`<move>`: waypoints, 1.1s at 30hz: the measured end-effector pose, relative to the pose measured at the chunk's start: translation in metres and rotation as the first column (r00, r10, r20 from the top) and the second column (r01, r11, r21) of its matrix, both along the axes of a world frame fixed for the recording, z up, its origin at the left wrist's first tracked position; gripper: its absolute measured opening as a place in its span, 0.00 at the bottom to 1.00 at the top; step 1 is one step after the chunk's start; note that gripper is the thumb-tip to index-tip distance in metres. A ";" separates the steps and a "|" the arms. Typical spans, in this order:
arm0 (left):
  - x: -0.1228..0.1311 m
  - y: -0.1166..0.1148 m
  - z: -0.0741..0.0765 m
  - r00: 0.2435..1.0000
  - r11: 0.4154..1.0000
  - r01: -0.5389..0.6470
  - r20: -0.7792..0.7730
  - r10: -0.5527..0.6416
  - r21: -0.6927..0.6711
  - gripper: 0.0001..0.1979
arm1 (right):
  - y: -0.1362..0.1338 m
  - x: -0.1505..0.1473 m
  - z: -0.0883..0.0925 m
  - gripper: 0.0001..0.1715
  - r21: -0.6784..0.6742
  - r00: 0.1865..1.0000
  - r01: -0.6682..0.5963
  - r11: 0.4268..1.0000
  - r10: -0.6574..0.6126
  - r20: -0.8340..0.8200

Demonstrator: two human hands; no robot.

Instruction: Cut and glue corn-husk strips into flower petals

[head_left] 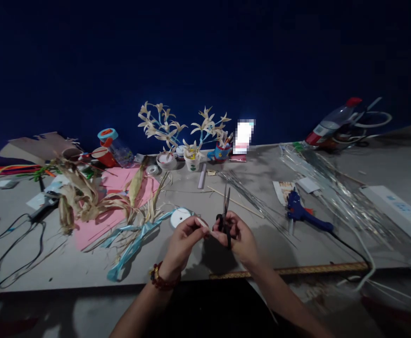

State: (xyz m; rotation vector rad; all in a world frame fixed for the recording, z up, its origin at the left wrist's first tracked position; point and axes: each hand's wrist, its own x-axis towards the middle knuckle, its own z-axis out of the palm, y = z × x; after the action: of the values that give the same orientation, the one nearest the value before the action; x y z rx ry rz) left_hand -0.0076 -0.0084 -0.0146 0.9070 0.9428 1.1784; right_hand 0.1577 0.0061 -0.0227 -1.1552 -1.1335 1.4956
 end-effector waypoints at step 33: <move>0.005 0.001 0.005 0.986 0.982 -0.148 -0.059 0.156 0.113 0.08 | -0.038 0.016 -0.008 0.30 -0.182 0.949 -0.288 0.940 0.306 0.077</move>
State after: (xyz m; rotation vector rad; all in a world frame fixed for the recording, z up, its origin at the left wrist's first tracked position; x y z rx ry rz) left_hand -0.0022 -0.0073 -0.0095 0.9804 1.0248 1.3468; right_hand 0.1733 -0.0320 -0.0304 -1.2283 -1.3188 1.8097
